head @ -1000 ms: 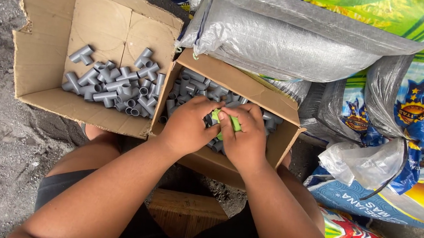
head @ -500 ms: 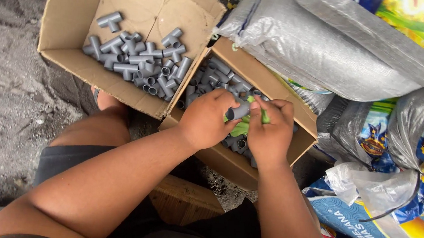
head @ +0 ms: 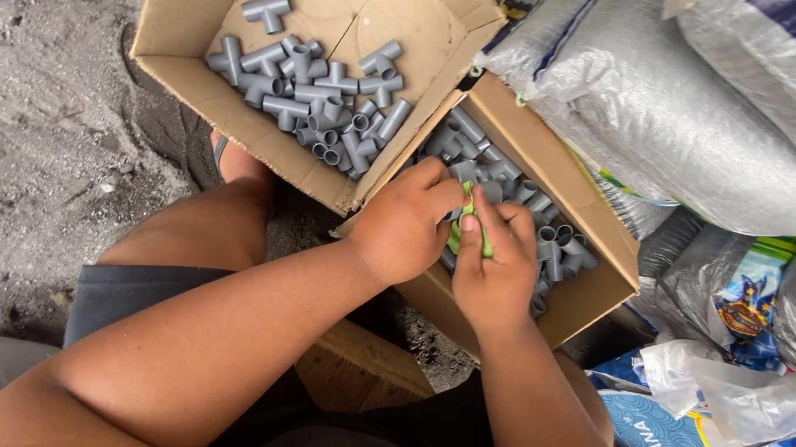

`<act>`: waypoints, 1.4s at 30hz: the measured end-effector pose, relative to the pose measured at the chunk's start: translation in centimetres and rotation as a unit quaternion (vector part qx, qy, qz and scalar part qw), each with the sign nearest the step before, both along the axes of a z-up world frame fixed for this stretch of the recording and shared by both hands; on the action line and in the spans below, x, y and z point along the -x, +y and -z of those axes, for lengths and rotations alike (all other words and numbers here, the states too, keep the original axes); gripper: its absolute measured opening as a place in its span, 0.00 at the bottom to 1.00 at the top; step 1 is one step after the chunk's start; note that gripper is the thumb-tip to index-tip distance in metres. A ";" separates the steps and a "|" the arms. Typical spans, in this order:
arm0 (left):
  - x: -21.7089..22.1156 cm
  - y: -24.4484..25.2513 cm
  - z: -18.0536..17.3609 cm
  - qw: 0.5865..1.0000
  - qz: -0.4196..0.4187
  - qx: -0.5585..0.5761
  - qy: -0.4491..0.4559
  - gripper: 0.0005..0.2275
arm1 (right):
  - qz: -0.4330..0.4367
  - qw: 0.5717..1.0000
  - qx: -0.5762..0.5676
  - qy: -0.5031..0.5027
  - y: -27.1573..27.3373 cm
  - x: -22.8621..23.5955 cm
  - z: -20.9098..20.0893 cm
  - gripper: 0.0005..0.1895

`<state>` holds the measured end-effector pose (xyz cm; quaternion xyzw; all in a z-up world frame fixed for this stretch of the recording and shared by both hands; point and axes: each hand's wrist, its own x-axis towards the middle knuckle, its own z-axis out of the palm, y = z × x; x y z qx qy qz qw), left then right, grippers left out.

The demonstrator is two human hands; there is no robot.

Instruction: Cleaning grey PVC T-junction pipe fittings with a cloth and sorting them into a box

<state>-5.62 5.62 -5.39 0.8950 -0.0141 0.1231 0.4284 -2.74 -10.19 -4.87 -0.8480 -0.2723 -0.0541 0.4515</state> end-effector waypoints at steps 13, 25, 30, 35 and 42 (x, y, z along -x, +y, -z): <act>0.9 2.3 0.8 0.996 -0.066 0.037 0.054 0.09 | -0.043 0.998 0.043 0.022 1.0 -1.5 3.1 0.20; -1.2 7.7 7.5 0.830 -0.377 0.165 0.376 0.17 | 0.042 0.985 0.040 0.163 -0.6 -2.7 0.5 0.15; -0.6 7.0 7.6 0.793 -0.400 0.172 0.425 0.19 | 0.067 0.987 0.042 0.143 -2.5 -3.4 -1.3 0.13; -0.7 6.3 11.0 0.797 -0.388 0.165 0.432 0.20 | 0.097 0.990 0.023 0.104 -4.5 -3.7 -3.9 0.13; -2.2 1.7 10.5 0.961 -0.259 -0.016 0.094 0.13 | 0.150 0.979 0.050 -0.130 -11.4 -5.0 -5.9 0.15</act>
